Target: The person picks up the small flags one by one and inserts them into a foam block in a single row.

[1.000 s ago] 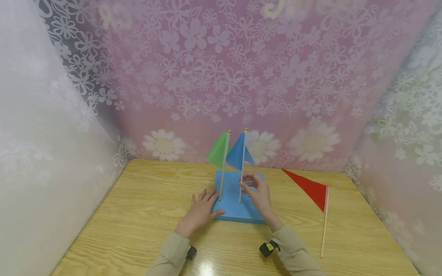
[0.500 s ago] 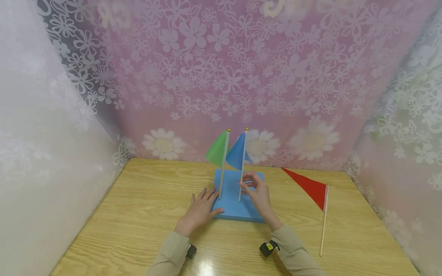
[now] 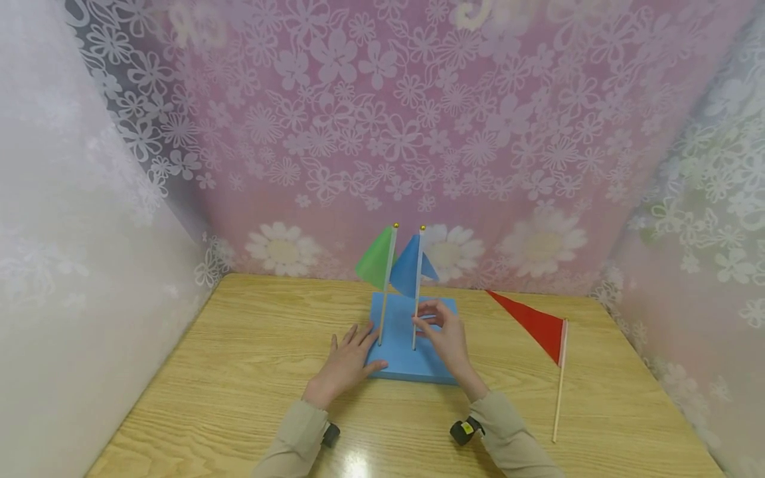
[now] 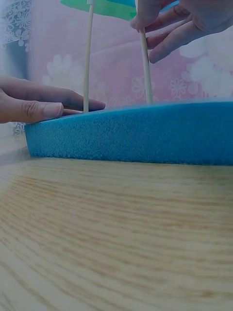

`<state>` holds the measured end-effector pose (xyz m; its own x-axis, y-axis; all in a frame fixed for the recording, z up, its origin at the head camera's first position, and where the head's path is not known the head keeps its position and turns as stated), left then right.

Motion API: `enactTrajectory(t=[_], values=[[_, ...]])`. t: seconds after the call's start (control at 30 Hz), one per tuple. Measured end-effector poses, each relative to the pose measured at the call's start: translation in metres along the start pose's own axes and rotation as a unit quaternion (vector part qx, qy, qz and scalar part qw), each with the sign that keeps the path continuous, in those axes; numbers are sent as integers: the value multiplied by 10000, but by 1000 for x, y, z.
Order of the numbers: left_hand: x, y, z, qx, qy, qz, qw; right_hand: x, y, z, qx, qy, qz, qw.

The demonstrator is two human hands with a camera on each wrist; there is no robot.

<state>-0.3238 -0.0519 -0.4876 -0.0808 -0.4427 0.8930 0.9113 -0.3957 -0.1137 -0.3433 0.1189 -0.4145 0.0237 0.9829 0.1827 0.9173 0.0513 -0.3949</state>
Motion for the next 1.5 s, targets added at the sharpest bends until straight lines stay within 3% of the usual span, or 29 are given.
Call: enactTrajectory(t=[0.37, 0.53, 0.73, 0.97, 1.2, 1.5], values=[[0, 1, -2, 3, -46, -38, 10000, 7, 0, -10, 30, 288, 170, 9994], [-2, 1, -2, 13, -21, -42, 10000, 7, -4, 5, -142, 272, 178, 9994], [-3, 1, -3, 17, -14, -29, 10000, 10, -9, 30, -59, 242, 290, 9993], [-3, 0, -3, -12, -11, -29, 10000, 20, -8, 34, -70, 216, 358, 9991], [-2, 1, -2, -45, 0, -28, 10000, 53, -2, 34, -199, 150, 551, 9982], [-3, 0, -3, 16, -42, -81, 10000, 121, 11, 41, -351, 205, 1001, 9941]])
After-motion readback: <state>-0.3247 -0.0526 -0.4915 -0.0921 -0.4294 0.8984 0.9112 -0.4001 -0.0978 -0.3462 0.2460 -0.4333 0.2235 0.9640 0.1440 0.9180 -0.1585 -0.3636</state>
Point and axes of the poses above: each hand's wrist, its own y-axis away from the middle knuckle, its own x-axis out of the back of the hand, z = x × y, the point moved 10 cm from there along -y, towards the middle knuckle, and after that the axes turned 2 degrees about z, right-handed, at the moved point
